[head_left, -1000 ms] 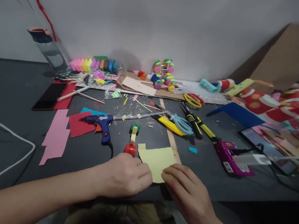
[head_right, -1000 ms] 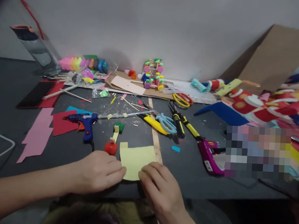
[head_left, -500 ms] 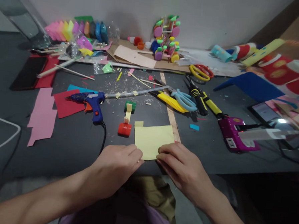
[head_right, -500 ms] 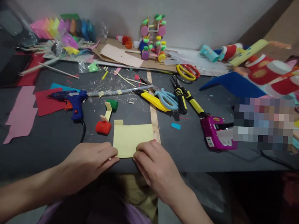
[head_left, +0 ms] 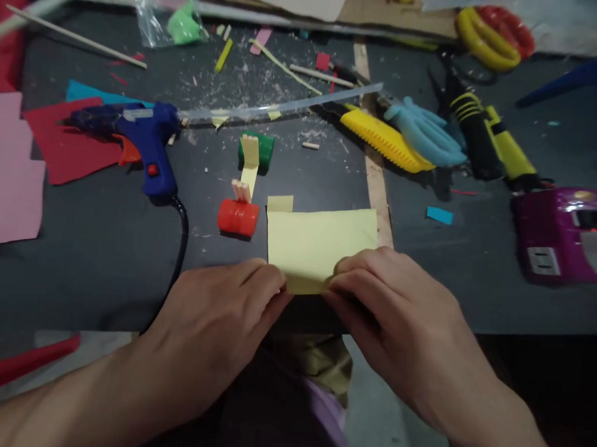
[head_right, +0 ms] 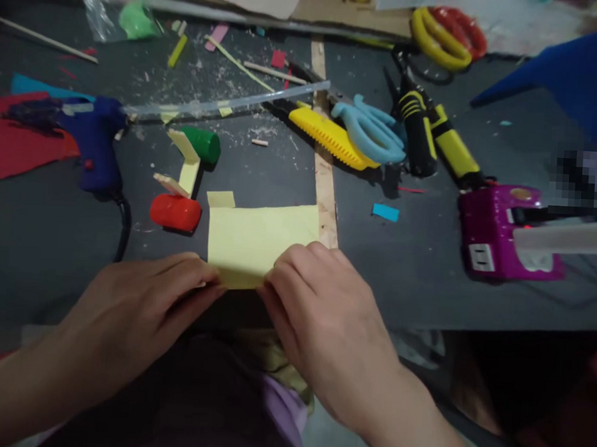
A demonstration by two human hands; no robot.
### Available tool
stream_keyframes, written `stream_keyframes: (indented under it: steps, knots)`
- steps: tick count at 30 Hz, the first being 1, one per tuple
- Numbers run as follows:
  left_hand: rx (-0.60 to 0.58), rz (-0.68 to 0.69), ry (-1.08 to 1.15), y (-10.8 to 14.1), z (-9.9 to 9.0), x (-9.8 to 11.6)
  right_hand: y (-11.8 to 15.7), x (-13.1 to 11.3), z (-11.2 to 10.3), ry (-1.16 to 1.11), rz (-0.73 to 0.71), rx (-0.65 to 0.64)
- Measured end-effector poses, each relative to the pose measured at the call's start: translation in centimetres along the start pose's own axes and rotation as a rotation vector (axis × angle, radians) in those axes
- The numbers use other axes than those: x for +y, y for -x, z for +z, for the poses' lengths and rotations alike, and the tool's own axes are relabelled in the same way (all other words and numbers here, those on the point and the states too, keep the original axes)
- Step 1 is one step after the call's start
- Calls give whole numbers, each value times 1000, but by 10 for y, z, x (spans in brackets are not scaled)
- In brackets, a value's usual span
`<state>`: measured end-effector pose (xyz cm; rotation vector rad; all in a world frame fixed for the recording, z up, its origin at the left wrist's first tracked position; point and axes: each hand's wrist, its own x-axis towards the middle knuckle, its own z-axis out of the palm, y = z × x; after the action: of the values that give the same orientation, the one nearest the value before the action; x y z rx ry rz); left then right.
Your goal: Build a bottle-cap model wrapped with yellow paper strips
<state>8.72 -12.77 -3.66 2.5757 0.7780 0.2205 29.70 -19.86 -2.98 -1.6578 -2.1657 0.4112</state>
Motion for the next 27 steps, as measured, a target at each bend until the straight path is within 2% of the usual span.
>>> stream_keyframes:
  steps: [5, 9, 13, 16, 21, 22, 24, 27]
  knots:
    - [0, -66, 65, -5, -3, 0, 0, -1, 0, 1, 68, -17]
    - [24, -24, 4, -9, -4, -1, -4, 1, -3, -19, 71, 4]
    - [114, -3, -44, -17, -19, -1, -13, 11, -19, -6, 40, 46]
    - [259, -12, -71, -25, -43, -10, -26, 24, -41, -12, 68, 161]
    - [535, -97, -230, -48, -91, -39, -79, 32, -82, 107, 173, 522]
    - [566, -115, -234, -55, -98, -45, -94, 30, -87, 145, 140, 607]
    - [635, -128, -237, -69, -109, -55, -123, 25, -91, 220, -3, 677]
    - [710, -145, -229, -85, -116, -70, -161, 24, -80, 231, -263, 688]
